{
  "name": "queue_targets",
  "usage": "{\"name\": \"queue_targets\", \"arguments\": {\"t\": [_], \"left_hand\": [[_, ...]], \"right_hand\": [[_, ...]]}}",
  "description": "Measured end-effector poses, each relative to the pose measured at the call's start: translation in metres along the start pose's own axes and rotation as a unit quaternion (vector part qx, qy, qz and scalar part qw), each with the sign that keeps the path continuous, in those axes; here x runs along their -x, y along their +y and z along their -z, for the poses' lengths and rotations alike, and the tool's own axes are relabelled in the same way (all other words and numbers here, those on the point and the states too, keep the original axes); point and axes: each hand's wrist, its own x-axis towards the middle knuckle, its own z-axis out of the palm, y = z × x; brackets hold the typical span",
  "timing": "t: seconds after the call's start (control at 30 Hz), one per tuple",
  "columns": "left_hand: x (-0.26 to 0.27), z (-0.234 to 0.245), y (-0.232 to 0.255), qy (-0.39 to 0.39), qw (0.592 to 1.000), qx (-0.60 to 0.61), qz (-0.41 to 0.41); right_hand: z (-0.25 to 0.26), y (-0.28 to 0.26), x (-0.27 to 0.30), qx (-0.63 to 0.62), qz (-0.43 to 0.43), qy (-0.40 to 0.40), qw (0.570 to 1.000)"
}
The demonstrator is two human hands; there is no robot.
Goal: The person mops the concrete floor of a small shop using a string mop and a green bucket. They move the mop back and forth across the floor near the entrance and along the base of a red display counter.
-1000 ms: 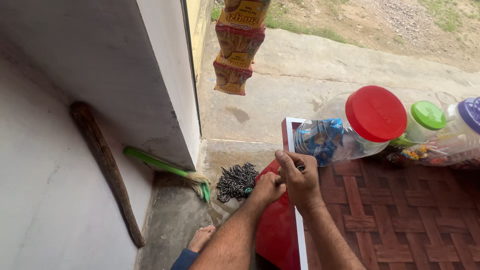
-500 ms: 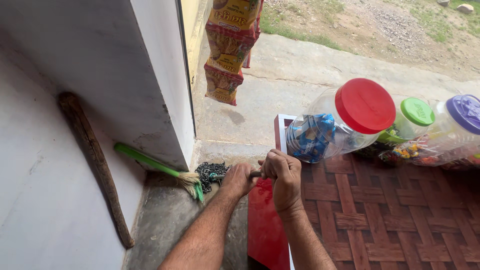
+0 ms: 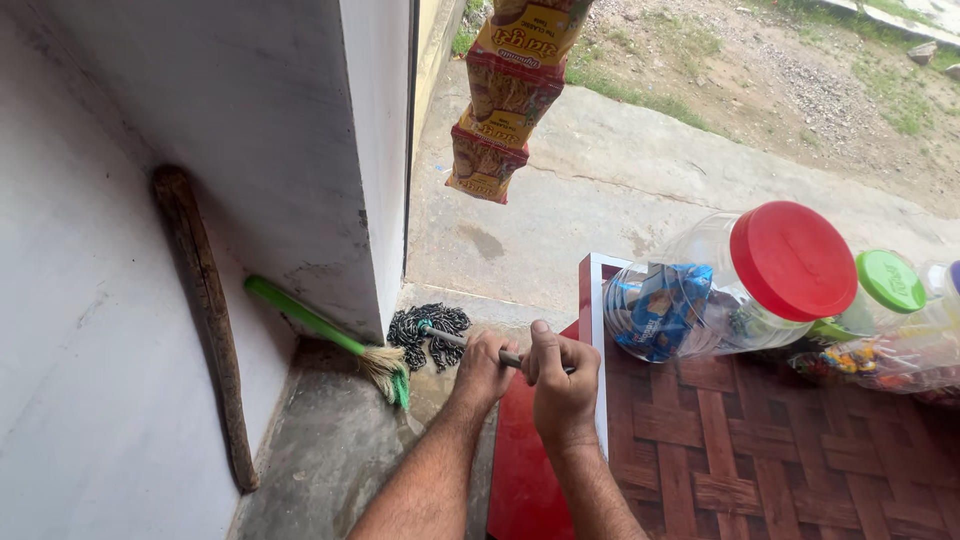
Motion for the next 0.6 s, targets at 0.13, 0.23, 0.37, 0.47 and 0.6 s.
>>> {"name": "queue_targets", "arguments": {"t": [0.13,0.23,0.37,0.47,0.6], "left_hand": [[0.018,-0.009,0.017,-0.035,0.999,-0.007,-0.015],[0.031,-0.018,0.036,-0.110,0.994,0.011,0.012],[0.051,-0.018,0.060,-0.176,0.976,0.035,0.120],[0.083,-0.017,0.075,-0.159,0.975,0.050,0.149],[0.113,-0.015,0.087,-0.153,0.964,0.099,0.194]], "right_hand": [[0.009,-0.029,0.005,0.006,-0.007,-0.008,1.000],[0.023,-0.045,0.002,0.047,-0.040,-0.009,0.998],[0.032,-0.056,0.002,0.088,-0.089,-0.040,0.991],[0.038,-0.060,0.020,0.107,-0.095,-0.061,0.988],[0.049,-0.062,0.048,0.083,-0.103,-0.088,0.987]]}}
